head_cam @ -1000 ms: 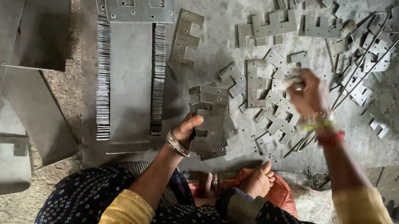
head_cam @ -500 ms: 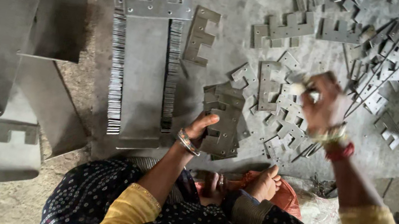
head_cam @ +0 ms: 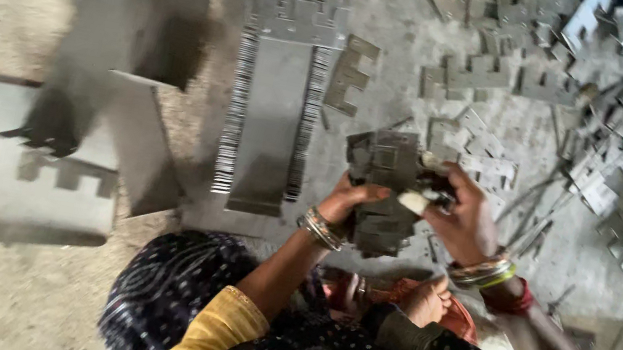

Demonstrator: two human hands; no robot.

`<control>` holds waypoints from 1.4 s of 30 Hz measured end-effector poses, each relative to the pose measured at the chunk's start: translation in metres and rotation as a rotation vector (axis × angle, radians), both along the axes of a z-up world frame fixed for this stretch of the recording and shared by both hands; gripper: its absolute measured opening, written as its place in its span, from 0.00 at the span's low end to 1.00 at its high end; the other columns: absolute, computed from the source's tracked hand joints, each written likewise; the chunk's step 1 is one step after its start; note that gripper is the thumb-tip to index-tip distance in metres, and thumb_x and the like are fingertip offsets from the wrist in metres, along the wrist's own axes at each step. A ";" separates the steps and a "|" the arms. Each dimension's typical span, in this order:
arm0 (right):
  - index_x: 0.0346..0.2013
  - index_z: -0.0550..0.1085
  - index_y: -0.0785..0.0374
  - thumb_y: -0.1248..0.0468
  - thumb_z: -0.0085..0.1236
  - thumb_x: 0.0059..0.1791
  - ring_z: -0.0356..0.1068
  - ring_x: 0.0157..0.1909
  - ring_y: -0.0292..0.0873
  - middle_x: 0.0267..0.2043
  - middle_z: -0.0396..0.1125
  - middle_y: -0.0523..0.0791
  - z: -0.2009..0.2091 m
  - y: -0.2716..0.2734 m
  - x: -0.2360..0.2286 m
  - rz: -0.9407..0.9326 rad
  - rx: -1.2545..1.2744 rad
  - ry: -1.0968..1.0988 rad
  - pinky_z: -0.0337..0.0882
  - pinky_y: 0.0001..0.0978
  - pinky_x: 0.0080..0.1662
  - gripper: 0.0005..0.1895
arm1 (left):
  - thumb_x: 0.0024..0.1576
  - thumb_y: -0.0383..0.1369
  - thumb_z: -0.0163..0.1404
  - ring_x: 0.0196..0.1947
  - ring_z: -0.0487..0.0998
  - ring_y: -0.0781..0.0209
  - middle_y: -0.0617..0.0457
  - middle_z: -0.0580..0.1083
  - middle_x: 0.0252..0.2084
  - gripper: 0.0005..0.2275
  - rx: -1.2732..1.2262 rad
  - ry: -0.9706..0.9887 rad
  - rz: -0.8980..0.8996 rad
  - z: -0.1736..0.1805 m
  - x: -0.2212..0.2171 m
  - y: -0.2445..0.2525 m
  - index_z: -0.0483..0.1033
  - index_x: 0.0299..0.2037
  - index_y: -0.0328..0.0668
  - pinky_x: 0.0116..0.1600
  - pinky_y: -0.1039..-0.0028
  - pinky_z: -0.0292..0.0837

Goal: The person sits on the floor and repeatedly picks up small metal brackets, rubs them with a white block, and places them into a stack. The person handles the parts one at a time and continues the process throughout the clip.

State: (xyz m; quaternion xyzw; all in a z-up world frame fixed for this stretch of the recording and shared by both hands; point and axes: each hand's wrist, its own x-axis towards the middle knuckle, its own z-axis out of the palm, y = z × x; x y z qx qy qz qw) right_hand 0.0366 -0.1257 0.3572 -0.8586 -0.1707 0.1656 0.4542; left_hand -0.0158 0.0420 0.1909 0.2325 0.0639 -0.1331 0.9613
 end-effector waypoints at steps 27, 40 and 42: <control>0.72 0.50 0.69 0.56 0.74 0.32 0.62 0.67 0.60 0.65 0.59 0.59 -0.124 0.131 0.001 0.201 0.007 -0.366 0.65 0.50 0.66 0.61 | 0.23 0.51 0.75 0.56 0.75 0.43 0.36 0.68 0.60 0.48 2.046 -0.534 -1.108 0.123 0.080 0.174 0.72 0.57 0.36 0.58 0.63 0.73; 0.72 0.53 0.64 0.52 0.77 0.34 0.65 0.64 0.60 0.62 0.64 0.56 -0.104 0.154 0.006 0.228 0.036 -0.306 0.67 0.53 0.64 0.60 | 0.63 0.62 0.39 0.52 0.81 0.56 0.46 0.82 0.49 0.32 1.279 -0.260 0.068 0.033 -0.007 0.276 0.82 0.53 0.41 0.60 0.68 0.73; 0.71 0.48 0.67 0.53 0.78 0.33 0.59 0.66 0.64 0.65 0.56 0.60 -0.104 0.164 0.000 0.188 -0.047 -0.353 0.63 0.56 0.66 0.63 | 0.65 0.62 0.34 0.49 0.80 0.46 0.36 0.79 0.48 0.33 1.158 0.105 0.234 0.009 -0.028 0.246 0.78 0.61 0.43 0.56 0.56 0.75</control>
